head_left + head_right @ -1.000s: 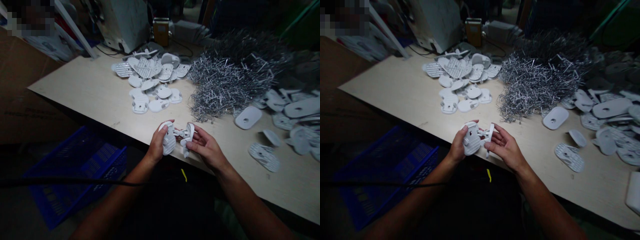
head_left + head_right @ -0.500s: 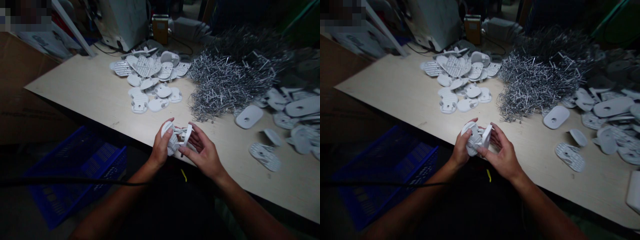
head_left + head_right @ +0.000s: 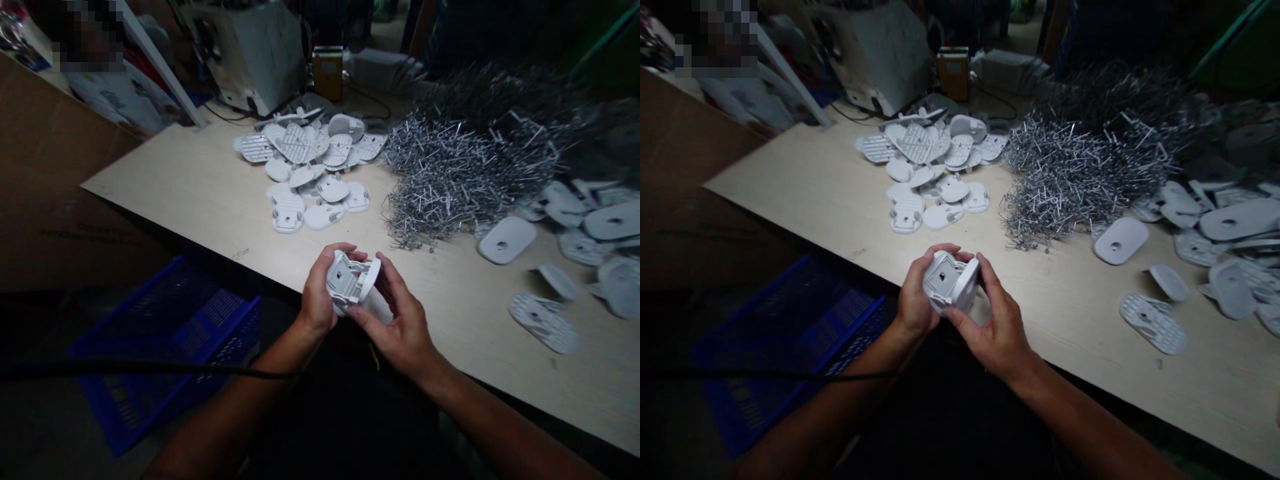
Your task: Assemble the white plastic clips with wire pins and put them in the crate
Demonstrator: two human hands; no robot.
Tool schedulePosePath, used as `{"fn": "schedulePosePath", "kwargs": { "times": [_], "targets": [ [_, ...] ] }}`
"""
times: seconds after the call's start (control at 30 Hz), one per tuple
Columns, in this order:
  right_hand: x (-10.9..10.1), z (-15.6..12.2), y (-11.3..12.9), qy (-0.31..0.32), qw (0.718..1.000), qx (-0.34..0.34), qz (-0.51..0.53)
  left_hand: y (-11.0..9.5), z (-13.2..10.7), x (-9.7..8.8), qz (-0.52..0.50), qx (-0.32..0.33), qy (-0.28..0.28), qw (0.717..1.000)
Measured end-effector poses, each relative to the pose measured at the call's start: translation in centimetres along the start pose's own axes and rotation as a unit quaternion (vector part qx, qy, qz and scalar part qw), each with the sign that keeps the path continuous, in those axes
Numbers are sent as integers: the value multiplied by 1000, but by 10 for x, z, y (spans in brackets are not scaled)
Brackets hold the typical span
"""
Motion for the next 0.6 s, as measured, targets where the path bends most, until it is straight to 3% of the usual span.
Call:
{"fn": "schedulePosePath", "kwargs": {
  "times": [0.13, 0.43, 0.6],
  "targets": [
    [-5, -2, 11, 15, 998, -36, -56, -11, -8, 5, 33, 42, 17, 998],
    [1, 7, 40, 21, 992, -113, -54, -35, -21, 5, 69, 104, -16, 992],
    [13, 20, 34, 41, 991, -125, -24, -37, -13, -3, 87, 116, -31, 989]
  ]
}}
Point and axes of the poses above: each hand's wrist, its own z-axis towards the middle knuckle, its own x-axis out of the palm, y = z × x, the point moved 10 cm from there along z, towards the middle knuckle, and after that the axes turned 2 degrees about -y, right-handed, at the moved point
